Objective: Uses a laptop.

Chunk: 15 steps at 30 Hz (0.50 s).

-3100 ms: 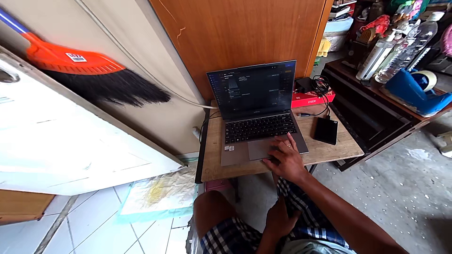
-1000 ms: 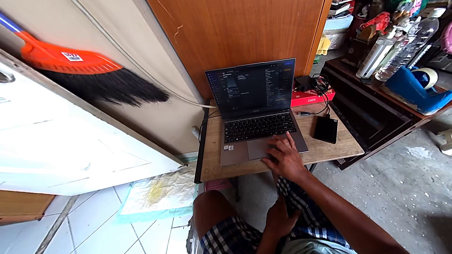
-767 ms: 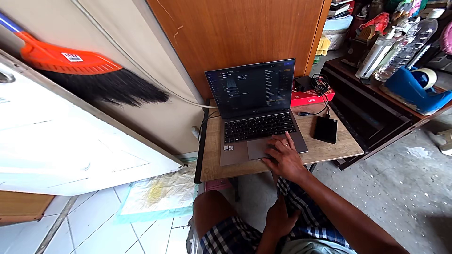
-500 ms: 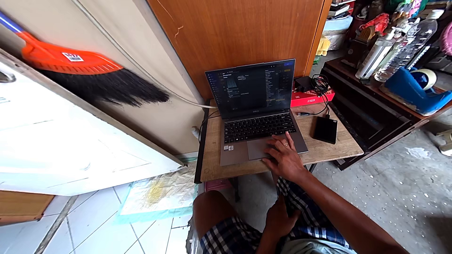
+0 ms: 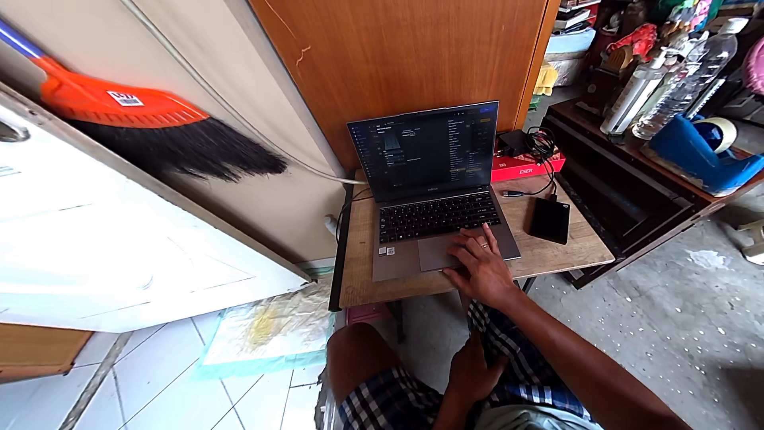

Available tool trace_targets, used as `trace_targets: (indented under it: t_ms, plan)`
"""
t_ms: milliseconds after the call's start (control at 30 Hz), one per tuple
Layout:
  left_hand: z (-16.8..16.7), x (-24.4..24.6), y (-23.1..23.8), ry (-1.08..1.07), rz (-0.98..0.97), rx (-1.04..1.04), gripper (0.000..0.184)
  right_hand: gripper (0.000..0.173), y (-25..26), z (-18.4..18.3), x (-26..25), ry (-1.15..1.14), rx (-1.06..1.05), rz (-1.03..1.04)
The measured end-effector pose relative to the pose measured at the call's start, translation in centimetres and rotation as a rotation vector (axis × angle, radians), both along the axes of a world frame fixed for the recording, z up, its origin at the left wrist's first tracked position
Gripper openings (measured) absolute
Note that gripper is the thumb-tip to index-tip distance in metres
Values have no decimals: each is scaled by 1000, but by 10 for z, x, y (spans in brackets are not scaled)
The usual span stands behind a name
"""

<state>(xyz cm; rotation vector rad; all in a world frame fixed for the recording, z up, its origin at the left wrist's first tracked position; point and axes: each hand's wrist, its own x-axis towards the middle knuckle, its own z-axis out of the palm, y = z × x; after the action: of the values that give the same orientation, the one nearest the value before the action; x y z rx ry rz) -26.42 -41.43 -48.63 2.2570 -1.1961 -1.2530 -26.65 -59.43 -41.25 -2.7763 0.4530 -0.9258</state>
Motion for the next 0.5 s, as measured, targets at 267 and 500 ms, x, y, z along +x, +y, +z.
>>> trace_targets:
  t_ms: [267,500]
  plan:
    - [0,0,0,-7,-5,-5,89,43,1,-2,0,-54,26,-53]
    - [-1,0,0,-6,-4,-8,90,41,0,-4,0,-66,23,-48]
